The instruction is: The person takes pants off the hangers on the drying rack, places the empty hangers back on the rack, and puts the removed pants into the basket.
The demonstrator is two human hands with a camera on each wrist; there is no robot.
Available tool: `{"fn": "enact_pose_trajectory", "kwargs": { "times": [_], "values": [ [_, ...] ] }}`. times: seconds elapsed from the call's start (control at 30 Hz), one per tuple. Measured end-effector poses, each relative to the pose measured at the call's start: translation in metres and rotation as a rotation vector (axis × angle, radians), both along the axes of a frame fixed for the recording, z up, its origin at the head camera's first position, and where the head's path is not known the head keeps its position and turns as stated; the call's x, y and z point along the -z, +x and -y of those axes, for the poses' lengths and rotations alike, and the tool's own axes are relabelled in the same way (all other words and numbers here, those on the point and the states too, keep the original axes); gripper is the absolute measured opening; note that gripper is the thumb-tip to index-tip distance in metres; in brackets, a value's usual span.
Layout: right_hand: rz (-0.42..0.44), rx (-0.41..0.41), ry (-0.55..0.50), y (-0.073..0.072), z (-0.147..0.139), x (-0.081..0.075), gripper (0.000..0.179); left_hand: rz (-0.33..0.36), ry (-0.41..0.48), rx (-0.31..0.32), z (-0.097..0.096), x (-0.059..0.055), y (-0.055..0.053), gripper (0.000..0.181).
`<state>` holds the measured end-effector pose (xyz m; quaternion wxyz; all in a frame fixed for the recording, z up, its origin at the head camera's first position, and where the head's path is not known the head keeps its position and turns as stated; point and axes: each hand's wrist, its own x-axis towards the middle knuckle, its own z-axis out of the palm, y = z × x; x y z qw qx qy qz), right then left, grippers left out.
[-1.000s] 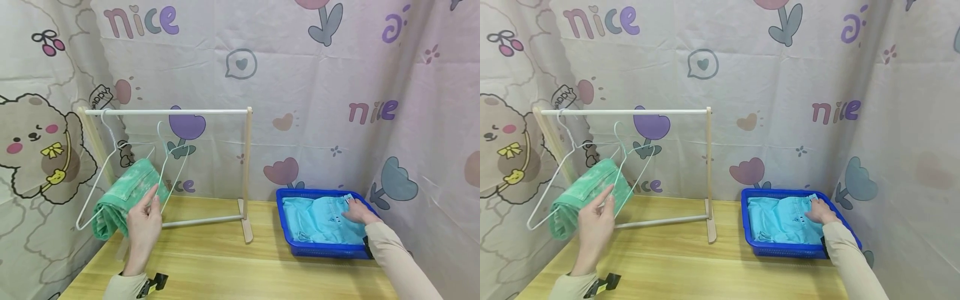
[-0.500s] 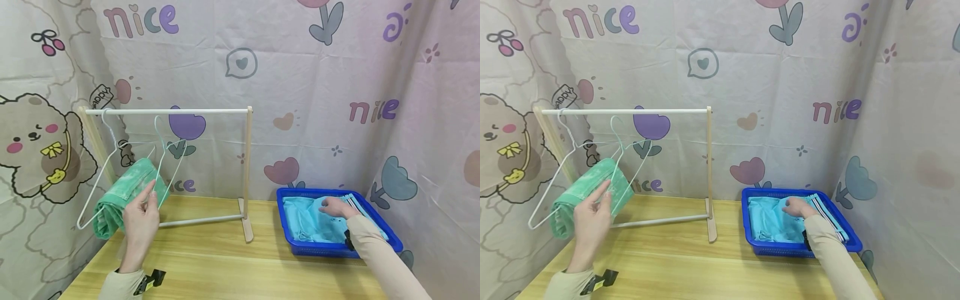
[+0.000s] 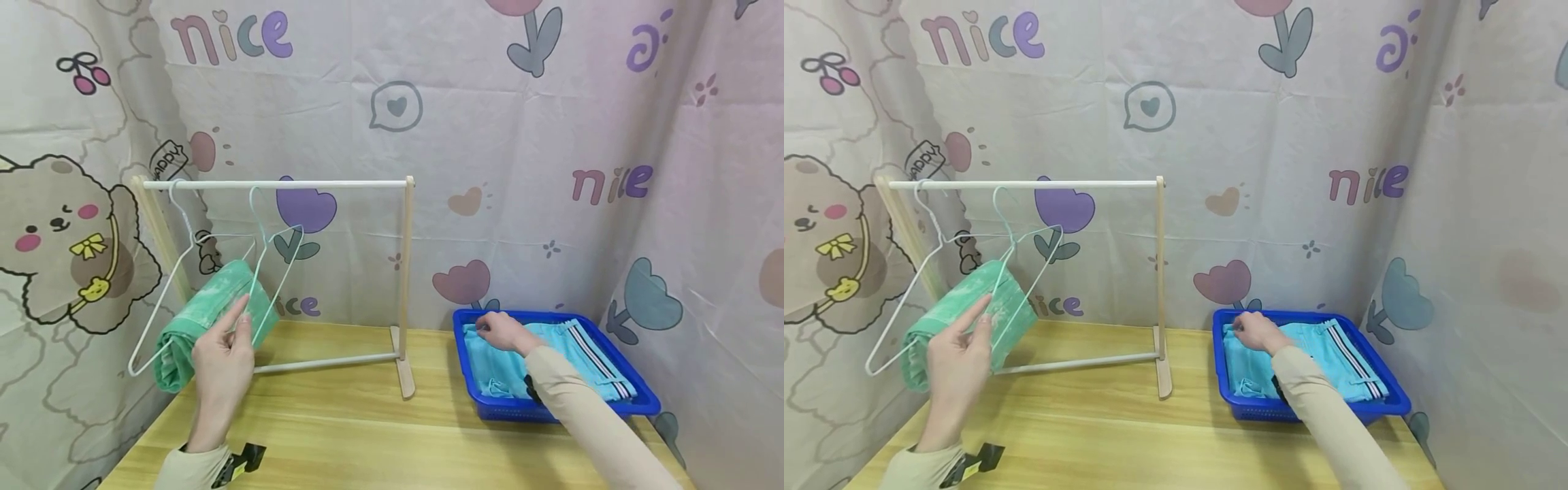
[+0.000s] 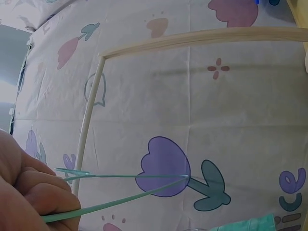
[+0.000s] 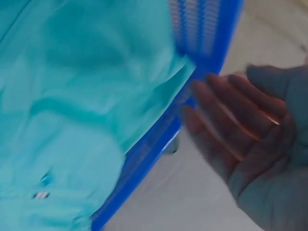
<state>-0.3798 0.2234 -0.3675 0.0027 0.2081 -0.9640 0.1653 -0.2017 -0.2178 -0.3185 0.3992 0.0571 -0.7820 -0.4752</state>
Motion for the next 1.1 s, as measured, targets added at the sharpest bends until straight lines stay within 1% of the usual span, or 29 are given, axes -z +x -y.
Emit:
{"fn": "enact_pose_trajectory", "kwargs": {
  "times": [0.07, 0.13, 0.23, 0.3, 0.37, 0.43, 0.57, 0.67, 0.8, 0.93, 1.1],
  "values": [
    [-0.054, -0.034, -0.038, -0.002, 0.014, -0.002, 0.020, -0.004, 0.002, 0.000, 0.001, -0.001, 0.000, 0.035],
    [-0.104, -0.068, -0.077, -0.003, 0.028, -0.004, 0.025, -0.007, 0.003, -0.002, 0.001, -0.002, 0.001, 0.035],
    [-0.180, -0.095, -0.141, -0.003, 0.048, -0.008, 0.028, -0.022, 0.002, -0.007, 0.002, -0.003, 0.001, 0.035],
    [-0.225, -0.092, -0.187, -0.003, 0.060, -0.011, 0.027, -0.038, -0.001, -0.015, 0.003, -0.004, 0.002, 0.035],
    [-0.246, -0.076, -0.237, -0.003, 0.071, -0.014, 0.024, -0.057, -0.005, -0.020, 0.004, -0.004, 0.002, 0.035],
    [-0.250, -0.056, -0.273, -0.003, 0.081, -0.017, 0.022, -0.062, -0.004, -0.025, 0.004, -0.005, 0.002, 0.035],
    [-0.214, -0.016, -0.346, -0.001, 0.097, -0.023, 0.020, -0.057, 0.003, -0.024, 0.006, -0.007, 0.002, 0.035],
    [-0.188, 0.016, -0.404, -0.002, 0.107, -0.026, 0.022, -0.066, 0.001, -0.022, 0.005, -0.009, 0.003, 0.035],
    [-0.209, 0.055, -0.457, -0.007, 0.118, -0.027, 0.025, -0.081, -0.005, -0.016, 0.005, -0.011, 0.003, 0.035],
    [-0.232, 0.066, -0.504, -0.013, 0.128, -0.029, 0.029, -0.074, 0.002, -0.017, 0.004, -0.012, 0.003, 0.035],
    [-0.204, 0.065, -0.549, -0.018, 0.139, -0.030, 0.037, -0.064, 0.015, -0.019, 0.005, -0.013, 0.003, 0.035]
  ]
}}
